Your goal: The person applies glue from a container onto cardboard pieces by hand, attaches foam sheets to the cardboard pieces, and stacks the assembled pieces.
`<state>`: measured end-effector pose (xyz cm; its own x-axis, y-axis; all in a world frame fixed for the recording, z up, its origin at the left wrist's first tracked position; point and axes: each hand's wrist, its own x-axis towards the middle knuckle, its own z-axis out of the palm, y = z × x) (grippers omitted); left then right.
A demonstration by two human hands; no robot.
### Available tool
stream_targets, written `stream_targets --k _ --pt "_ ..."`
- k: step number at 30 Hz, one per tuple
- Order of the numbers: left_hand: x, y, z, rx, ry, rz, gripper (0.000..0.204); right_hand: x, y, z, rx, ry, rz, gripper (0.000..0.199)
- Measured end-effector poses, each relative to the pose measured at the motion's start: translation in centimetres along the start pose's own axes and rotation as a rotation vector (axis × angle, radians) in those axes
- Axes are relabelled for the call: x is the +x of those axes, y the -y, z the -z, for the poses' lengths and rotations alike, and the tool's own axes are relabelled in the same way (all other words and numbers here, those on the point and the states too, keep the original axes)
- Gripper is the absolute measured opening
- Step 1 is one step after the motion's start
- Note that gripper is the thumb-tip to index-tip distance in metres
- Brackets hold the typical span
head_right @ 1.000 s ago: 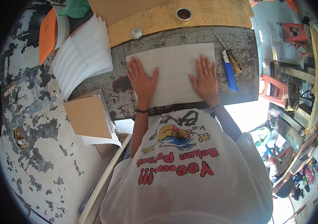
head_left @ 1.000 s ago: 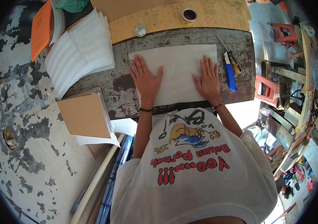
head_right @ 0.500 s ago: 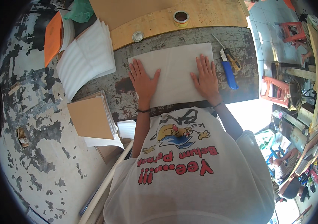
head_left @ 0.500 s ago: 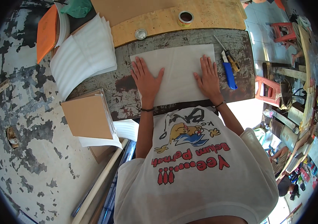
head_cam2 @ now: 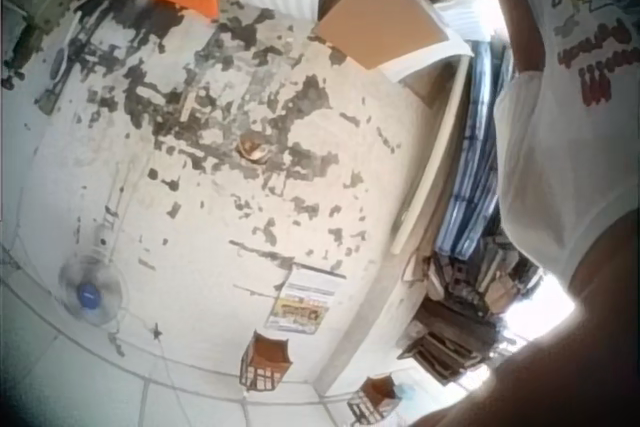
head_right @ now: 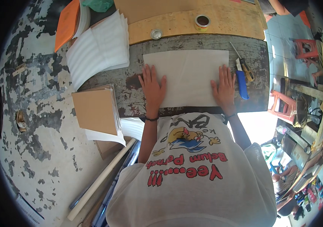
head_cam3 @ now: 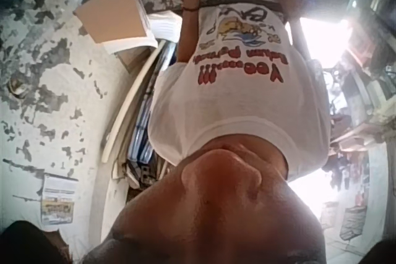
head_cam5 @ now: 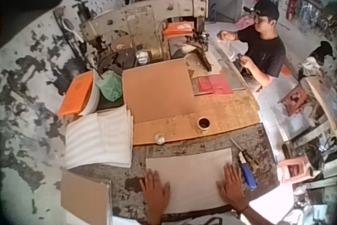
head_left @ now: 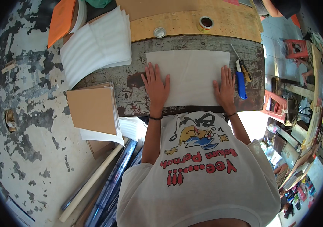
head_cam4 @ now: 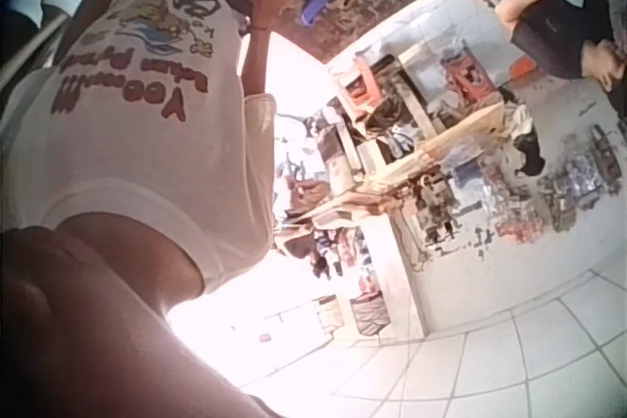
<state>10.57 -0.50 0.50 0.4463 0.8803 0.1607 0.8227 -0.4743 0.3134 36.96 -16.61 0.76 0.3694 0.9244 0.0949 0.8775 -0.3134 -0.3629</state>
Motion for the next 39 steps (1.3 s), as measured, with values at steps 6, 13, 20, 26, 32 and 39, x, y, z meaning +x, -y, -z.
stream_targets --k 6,13,20,26,32,39 --pt "-0.2 -0.5 0.5 -0.062 -0.012 0.051 0.068 0.4 0.6 0.6 -0.033 0.003 -0.025 0.066" --pt "0.3 1.2 0.8 -0.349 -0.089 0.171 0.064 1.4 0.5 1.0 0.102 -0.088 -0.114 0.068" --pt "3.1 2.9 1.4 -0.659 -0.155 0.529 0.045 4.2 0.1 2.3 0.295 -0.156 -0.267 0.08" --pt "5.2 4.7 1.3 -0.569 -0.011 0.544 0.04 5.0 -0.2 1.1 0.269 -0.211 -0.197 0.087" --pt "5.2 7.2 3.3 -1.226 0.241 0.671 0.035 5.4 -1.7 -0.2 0.355 -0.184 -0.324 0.095" --pt "2.6 7.1 7.8 -1.478 0.102 0.621 0.029 7.0 -1.2 3.9 0.753 -0.079 -0.358 0.097"
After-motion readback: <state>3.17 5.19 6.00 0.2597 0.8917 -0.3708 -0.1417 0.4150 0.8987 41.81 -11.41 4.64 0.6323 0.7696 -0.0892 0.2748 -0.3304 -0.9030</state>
